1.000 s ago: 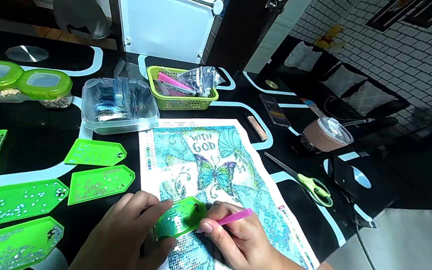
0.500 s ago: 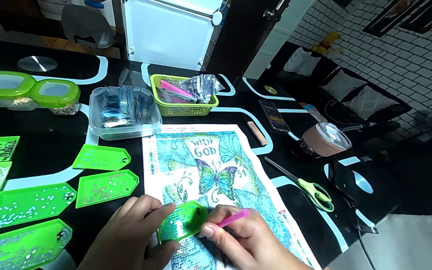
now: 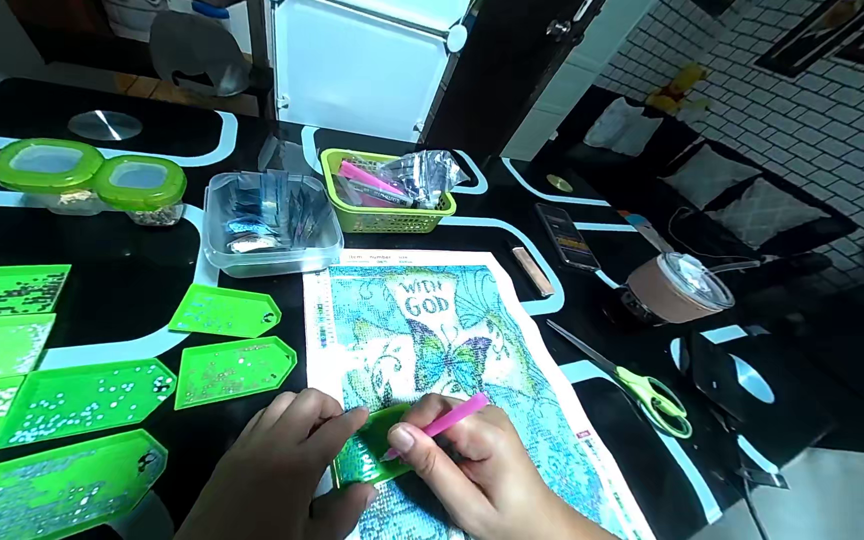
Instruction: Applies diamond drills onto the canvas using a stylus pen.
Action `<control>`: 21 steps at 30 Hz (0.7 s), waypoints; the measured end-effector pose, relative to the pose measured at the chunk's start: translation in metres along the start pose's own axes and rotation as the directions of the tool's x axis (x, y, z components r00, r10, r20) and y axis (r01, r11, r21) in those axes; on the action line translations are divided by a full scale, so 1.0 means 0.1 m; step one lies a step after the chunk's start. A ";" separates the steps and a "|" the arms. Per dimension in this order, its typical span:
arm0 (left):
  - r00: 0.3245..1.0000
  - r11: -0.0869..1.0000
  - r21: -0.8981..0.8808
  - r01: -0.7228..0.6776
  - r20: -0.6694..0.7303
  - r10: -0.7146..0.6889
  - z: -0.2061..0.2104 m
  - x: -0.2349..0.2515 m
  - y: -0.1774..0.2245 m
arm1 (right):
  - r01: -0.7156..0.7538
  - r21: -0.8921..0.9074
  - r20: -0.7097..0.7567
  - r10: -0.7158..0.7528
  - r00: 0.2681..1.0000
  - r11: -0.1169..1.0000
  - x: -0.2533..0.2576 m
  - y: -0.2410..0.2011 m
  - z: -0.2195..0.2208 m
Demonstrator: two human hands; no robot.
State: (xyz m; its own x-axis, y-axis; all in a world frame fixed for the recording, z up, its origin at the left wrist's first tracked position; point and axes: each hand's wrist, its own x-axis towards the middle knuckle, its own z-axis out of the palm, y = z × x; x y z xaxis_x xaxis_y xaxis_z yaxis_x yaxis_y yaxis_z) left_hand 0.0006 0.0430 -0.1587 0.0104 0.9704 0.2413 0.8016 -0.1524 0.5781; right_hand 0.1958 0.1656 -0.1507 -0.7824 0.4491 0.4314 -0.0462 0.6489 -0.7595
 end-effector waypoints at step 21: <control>1.000 1.000 -0.014 0.011 0.014 -0.010 -0.02 0.01 0.02 | -0.128 0.267 -0.090 0.157 0.983 0.955 -0.10 -0.05 -0.11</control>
State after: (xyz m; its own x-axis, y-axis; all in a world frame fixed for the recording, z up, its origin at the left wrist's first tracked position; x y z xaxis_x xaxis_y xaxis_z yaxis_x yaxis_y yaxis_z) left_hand 0.0008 0.0435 -0.1558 0.0101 0.9744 0.2247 0.7932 -0.1446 0.5915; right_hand 0.2111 0.1642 -0.1457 -0.7208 0.5991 0.3485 -0.1092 0.3983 -0.9107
